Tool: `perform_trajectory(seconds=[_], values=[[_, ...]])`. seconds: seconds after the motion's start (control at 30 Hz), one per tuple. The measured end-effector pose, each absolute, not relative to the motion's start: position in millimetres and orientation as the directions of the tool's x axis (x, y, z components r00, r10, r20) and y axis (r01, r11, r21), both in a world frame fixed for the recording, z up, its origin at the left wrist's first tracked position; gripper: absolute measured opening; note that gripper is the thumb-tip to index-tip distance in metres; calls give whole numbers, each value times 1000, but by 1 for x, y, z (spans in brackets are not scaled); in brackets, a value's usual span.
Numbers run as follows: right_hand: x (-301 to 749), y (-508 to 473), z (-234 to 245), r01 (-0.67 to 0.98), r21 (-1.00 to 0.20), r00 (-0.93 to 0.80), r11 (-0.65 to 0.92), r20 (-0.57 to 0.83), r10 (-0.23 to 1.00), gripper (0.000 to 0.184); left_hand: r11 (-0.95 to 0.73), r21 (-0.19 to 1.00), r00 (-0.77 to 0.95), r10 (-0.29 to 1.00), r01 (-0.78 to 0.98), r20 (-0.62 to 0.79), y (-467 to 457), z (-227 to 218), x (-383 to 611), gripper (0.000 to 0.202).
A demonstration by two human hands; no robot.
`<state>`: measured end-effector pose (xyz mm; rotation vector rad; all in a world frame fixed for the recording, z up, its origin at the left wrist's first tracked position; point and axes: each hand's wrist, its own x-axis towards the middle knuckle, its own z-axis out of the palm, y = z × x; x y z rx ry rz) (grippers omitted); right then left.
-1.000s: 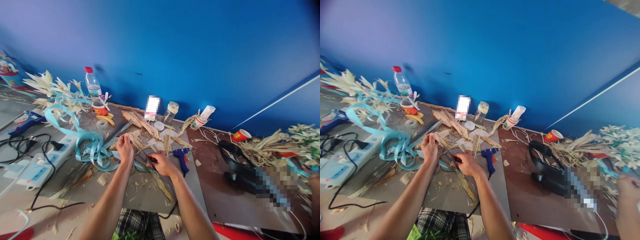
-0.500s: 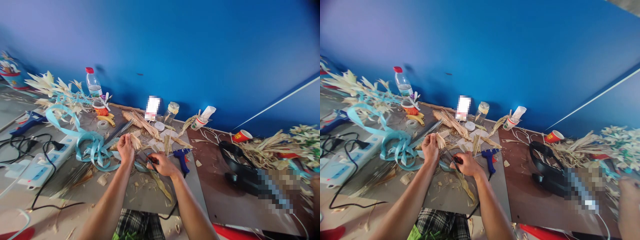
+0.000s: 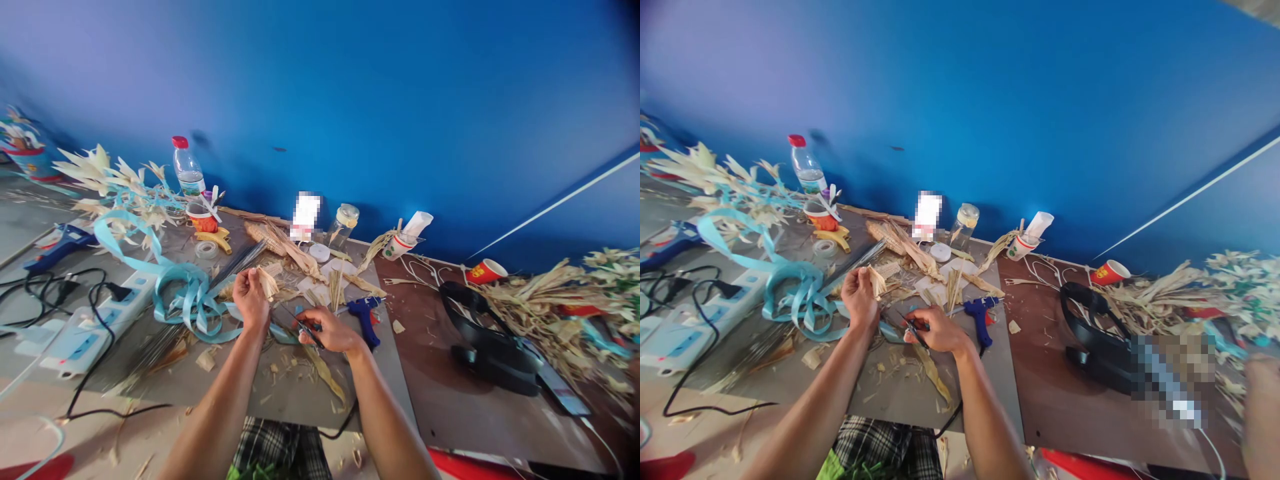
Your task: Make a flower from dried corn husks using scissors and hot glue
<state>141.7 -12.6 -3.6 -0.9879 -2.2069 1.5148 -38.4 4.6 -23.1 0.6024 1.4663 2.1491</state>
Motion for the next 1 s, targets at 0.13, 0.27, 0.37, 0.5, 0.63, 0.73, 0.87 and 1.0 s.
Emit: perform_trajectory(seconds=[0.13,0.27,0.37,0.5,0.63,0.73,0.87,1.0], values=[[155,-11,1,282,-956,-718,75,-159,677,46,-308,933,-774,631,-186,54,5,-24,-37,32],[164,-11,10,132,-990,-735,-46,-129,666,50,-293,949,-779,620,-118,94,6,-27,-37,27],[165,-11,13,33,-995,-778,-96,-86,622,56,-289,953,-777,618,-89,115,6,-29,-37,24],[162,-10,12,92,-988,-765,-128,-152,626,55,-283,959,-757,627,-1,184,4,-29,-36,23],[159,-8,11,221,-957,-702,-187,-289,651,52,-258,960,-740,624,109,251,4,-31,-37,24],[159,-8,11,239,-949,-681,-204,-314,662,53,-246,964,-743,625,102,238,5,-32,-38,25],[162,-6,9,236,-955,-676,-180,-295,676,51,-243,967,-741,636,70,214,6,-33,-38,27],[164,-4,7,238,-955,-670,-176,-293,683,49,-249,968,-748,633,45,197,7,-33,-38,28]])
